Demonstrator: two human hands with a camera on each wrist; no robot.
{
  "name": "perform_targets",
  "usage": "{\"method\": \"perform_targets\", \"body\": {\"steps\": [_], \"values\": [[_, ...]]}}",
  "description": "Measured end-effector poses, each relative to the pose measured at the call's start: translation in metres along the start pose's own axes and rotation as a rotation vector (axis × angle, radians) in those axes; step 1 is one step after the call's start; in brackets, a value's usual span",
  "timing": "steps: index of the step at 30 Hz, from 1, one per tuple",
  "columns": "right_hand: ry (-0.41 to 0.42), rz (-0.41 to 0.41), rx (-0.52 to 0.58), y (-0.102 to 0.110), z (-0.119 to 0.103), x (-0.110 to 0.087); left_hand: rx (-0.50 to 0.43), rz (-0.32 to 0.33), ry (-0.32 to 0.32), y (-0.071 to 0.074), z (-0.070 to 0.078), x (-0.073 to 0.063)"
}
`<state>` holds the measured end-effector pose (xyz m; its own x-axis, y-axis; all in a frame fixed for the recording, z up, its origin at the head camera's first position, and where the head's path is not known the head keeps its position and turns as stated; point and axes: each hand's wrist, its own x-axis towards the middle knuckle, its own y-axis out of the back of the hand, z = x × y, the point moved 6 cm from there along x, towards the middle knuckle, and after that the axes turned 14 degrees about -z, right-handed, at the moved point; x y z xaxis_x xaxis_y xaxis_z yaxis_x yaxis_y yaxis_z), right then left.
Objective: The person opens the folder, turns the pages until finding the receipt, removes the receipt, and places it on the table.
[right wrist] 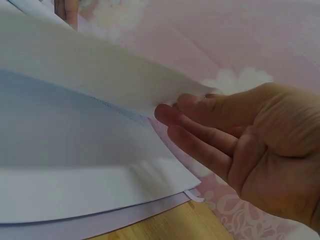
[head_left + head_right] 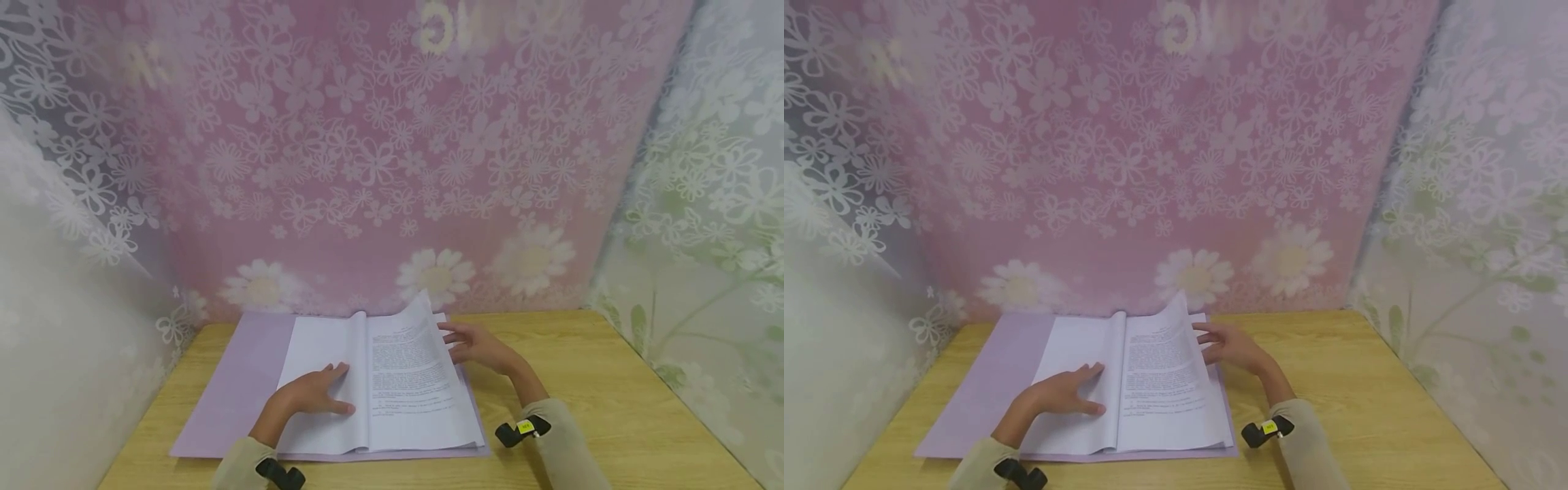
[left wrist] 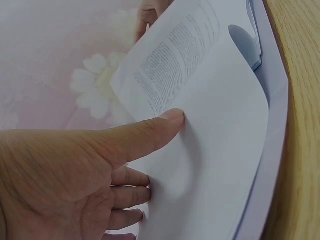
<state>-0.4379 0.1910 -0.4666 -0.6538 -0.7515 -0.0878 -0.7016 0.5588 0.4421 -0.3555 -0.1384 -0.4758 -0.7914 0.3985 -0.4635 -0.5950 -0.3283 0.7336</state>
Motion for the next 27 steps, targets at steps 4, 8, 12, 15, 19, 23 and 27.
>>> {"method": "perform_targets", "body": {"steps": [4,8,12,15,19,23,27], "values": [[0.025,-0.089,0.039,-0.007,-0.005,0.002,0.0,0.001,0.002,0.0,0.001,-0.001],[0.054,-0.171,0.084,-0.014,-0.01,0.003,0.005,0.007,-0.006,0.0,0.001,-0.001],[0.079,-0.234,0.06,-0.02,-0.013,0.004,0.004,0.004,-0.002,0.001,0.002,-0.001],[0.105,-0.266,0.008,-0.026,-0.017,0.006,0.001,0.004,-0.001,0.0,0.001,-0.001],[0.113,-0.284,-0.042,-0.032,-0.022,0.01,0.008,0.011,0.002,0.002,0.0,0.0],[0.115,-0.282,-0.088,-0.038,-0.027,0.014,0.012,0.009,0.003,0.001,0.0,0.001],[0.127,-0.274,-0.119,-0.045,-0.034,0.017,0.015,0.008,-0.001,0.0,0.0,0.002]]}}
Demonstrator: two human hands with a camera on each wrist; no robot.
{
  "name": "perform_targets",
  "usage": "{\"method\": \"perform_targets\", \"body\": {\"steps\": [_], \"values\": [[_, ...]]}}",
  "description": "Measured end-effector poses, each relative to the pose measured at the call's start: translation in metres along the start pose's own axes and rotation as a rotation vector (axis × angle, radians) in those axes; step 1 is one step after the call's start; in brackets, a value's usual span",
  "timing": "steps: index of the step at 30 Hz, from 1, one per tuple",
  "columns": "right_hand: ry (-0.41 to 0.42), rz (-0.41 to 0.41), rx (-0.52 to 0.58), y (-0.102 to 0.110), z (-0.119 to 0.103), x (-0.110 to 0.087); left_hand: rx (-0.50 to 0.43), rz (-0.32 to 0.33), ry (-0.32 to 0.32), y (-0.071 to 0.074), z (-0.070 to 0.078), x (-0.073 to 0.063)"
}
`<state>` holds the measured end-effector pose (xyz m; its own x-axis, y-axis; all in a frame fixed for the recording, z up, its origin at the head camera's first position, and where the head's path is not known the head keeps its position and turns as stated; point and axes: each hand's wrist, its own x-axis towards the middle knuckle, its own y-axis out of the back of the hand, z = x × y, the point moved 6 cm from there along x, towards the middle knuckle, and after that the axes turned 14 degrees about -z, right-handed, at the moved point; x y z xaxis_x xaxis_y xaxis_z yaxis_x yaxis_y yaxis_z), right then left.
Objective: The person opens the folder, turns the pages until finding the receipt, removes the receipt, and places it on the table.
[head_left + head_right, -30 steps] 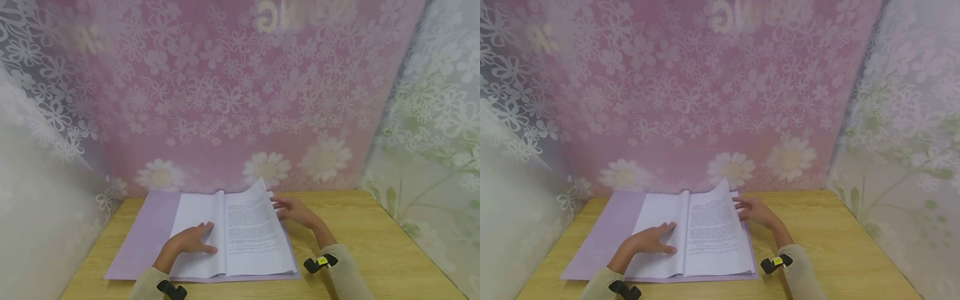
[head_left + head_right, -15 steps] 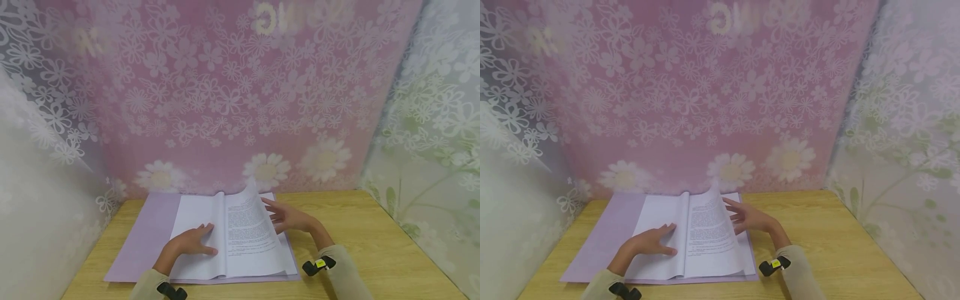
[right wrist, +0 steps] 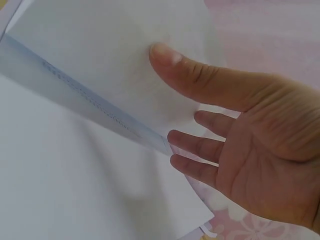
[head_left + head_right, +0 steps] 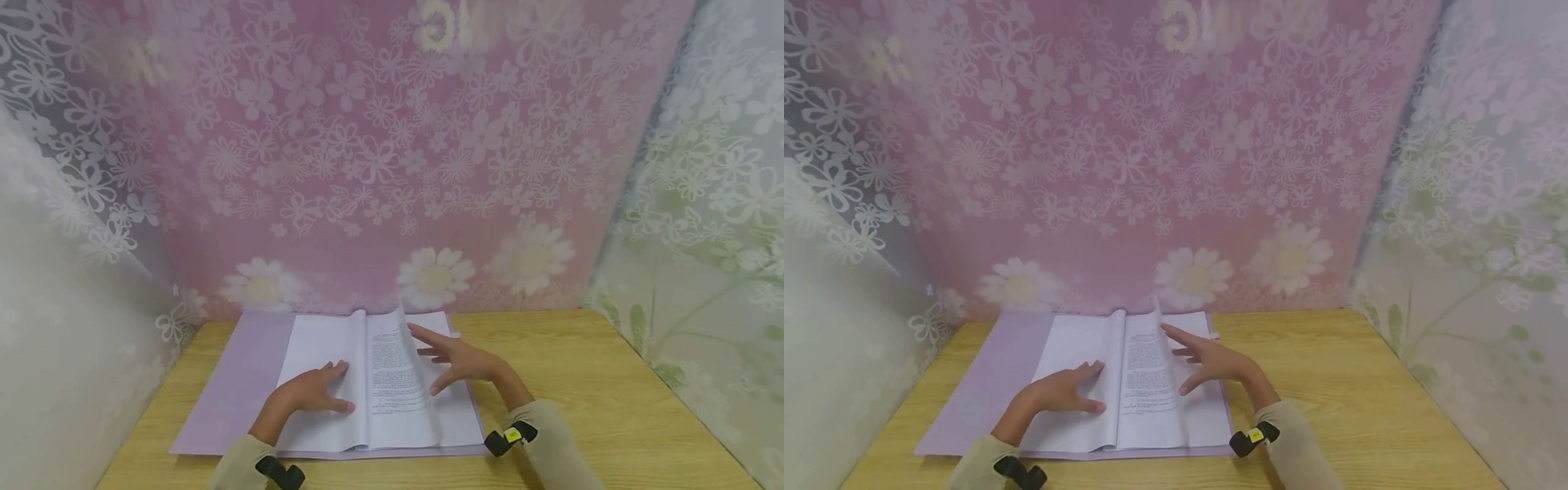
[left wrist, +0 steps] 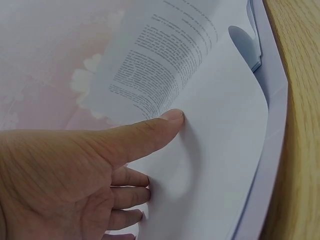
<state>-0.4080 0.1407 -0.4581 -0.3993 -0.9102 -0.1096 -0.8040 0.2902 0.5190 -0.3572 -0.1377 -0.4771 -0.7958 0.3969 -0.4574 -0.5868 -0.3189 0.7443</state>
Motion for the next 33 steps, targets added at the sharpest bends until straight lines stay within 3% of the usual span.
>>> {"method": "perform_targets", "body": {"steps": [7,18,33], "values": [[-0.024,-0.005,-0.082,-0.009,-0.01,0.007,-0.001,-0.009,-0.005,0.0,0.0,-0.001],[-0.157,0.016,-0.235,-0.019,-0.014,0.013,-0.008,-0.011,-0.002,0.0,-0.002,0.001],[-0.172,0.053,-0.288,-0.033,-0.019,0.023,0.005,0.03,-0.068,0.005,0.001,-0.003]]}}
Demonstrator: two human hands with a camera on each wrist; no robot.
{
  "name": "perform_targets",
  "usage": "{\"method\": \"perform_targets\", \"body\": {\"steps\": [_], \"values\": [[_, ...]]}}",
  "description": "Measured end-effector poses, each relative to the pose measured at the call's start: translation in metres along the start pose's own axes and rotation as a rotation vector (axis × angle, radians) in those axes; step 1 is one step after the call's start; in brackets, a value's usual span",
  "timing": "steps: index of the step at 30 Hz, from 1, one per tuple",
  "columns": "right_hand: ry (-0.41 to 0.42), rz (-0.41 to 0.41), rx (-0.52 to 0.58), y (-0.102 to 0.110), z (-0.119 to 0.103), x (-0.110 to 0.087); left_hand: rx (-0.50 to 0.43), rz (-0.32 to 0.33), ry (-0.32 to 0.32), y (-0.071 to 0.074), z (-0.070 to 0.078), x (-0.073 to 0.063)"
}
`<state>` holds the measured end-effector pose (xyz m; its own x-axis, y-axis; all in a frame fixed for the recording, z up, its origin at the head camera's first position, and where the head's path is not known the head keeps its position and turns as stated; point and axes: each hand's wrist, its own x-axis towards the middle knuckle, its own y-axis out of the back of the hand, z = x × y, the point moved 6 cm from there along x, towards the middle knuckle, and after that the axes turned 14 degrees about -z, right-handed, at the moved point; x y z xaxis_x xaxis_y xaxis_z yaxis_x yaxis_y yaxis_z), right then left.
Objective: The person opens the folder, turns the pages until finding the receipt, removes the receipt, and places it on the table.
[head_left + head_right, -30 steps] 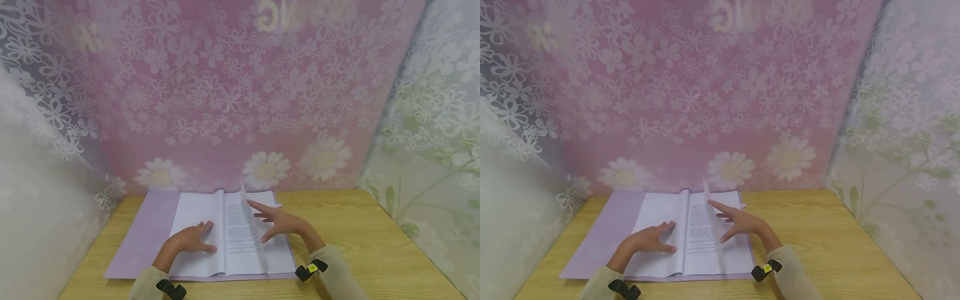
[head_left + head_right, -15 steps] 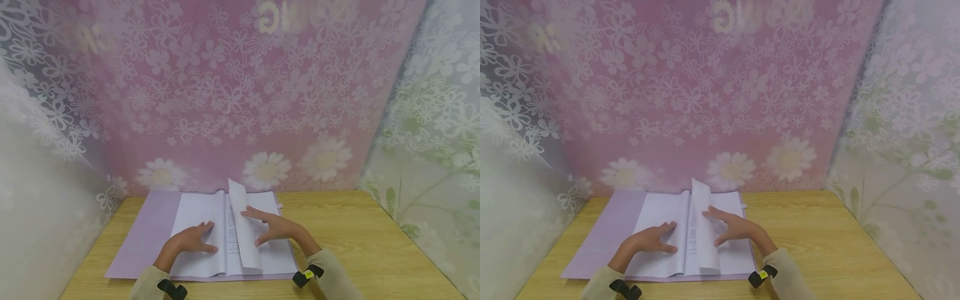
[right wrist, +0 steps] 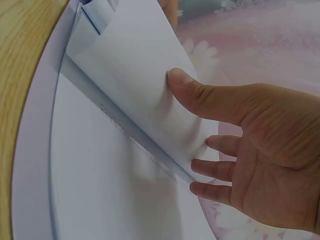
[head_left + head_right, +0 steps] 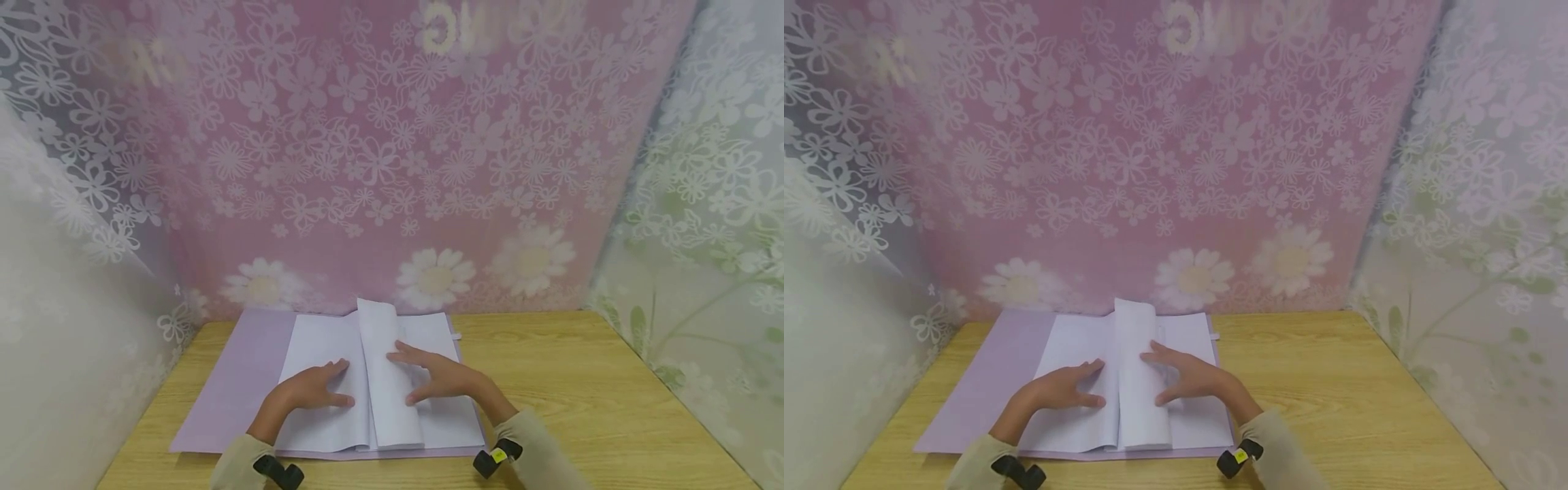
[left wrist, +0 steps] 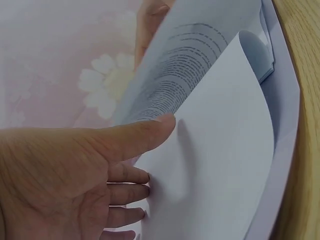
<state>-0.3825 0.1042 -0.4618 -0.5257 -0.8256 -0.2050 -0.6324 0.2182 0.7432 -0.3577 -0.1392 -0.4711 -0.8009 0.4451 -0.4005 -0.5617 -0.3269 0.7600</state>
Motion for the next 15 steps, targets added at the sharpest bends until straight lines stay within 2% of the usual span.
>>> {"method": "perform_targets", "body": {"steps": [8,15], "values": [[-0.027,0.014,-0.007,-0.007,-0.002,0.004,-0.033,0.053,-0.129,0.007,0.01,-0.005],[-0.032,0.033,-0.006,-0.008,-0.003,0.008,-0.001,0.161,-0.203,0.017,0.014,-0.006]]}}
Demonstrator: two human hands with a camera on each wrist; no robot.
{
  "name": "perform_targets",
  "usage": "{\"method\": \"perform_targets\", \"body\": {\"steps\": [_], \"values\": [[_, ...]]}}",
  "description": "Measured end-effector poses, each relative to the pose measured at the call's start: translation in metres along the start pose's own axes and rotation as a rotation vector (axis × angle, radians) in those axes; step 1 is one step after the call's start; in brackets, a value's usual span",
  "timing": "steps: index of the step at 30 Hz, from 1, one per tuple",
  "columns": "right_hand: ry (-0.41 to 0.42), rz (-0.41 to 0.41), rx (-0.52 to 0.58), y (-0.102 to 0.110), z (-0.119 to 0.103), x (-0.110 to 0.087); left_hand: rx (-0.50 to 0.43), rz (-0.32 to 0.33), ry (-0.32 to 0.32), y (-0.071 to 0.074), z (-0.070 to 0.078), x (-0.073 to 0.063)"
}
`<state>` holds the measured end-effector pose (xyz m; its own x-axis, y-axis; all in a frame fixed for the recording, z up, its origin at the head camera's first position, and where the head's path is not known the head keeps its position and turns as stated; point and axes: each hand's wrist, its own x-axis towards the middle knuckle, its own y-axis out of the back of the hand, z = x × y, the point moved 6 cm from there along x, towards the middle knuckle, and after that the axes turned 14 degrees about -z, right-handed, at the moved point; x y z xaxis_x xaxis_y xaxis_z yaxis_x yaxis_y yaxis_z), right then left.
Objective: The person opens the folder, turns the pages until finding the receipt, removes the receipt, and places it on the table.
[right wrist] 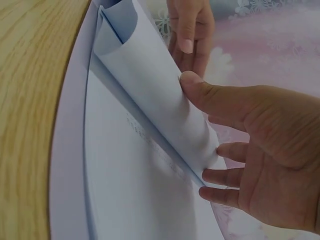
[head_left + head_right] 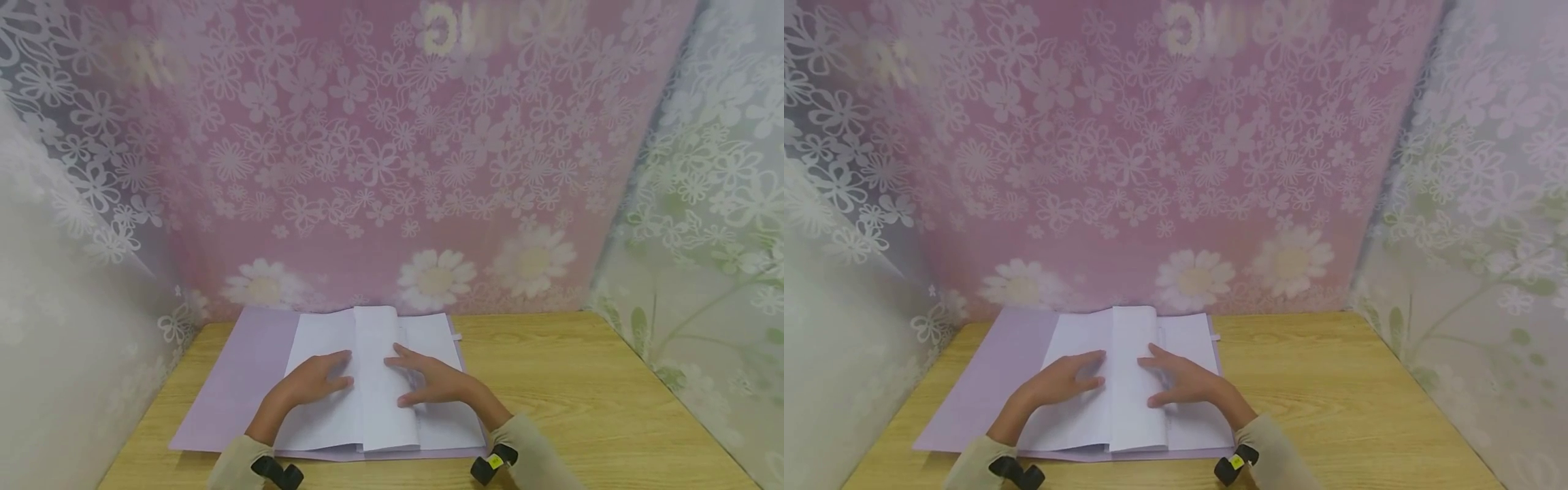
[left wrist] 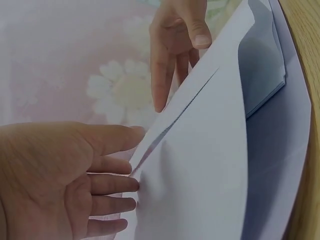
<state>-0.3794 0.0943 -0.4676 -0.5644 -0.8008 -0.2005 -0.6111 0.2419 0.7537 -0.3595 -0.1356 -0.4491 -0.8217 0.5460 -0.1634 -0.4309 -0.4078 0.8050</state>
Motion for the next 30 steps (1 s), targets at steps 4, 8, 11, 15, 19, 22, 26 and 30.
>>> {"method": "perform_targets", "body": {"steps": [4,8,11,15,19,22,26,30], "values": [[0.009,0.023,-0.006,-0.001,-0.003,0.001,-0.024,0.075,-0.01,0.003,0.005,0.002],[0.014,0.045,0.007,-0.003,-0.004,0.003,-0.045,0.069,-0.023,0.0,0.014,0.003],[-0.001,0.06,0.006,-0.004,-0.005,0.005,-0.042,0.002,-0.039,-0.007,0.021,0.004],[-0.021,0.075,0.016,-0.005,-0.006,0.006,-0.033,-0.07,-0.048,-0.015,0.026,0.004],[-0.019,0.089,0.051,-0.005,-0.008,0.006,-0.012,-0.08,-0.037,-0.017,0.027,0.004],[-0.002,0.097,0.064,-0.004,-0.01,0.005,-0.006,-0.065,-0.019,-0.016,0.025,0.004],[0.032,0.091,0.085,-0.004,-0.012,0.006,-0.017,-0.052,0.014,-0.014,0.025,0.002],[0.048,0.083,0.085,-0.006,-0.013,0.006,-0.009,-0.043,0.028,-0.012,0.024,0.002]]}}
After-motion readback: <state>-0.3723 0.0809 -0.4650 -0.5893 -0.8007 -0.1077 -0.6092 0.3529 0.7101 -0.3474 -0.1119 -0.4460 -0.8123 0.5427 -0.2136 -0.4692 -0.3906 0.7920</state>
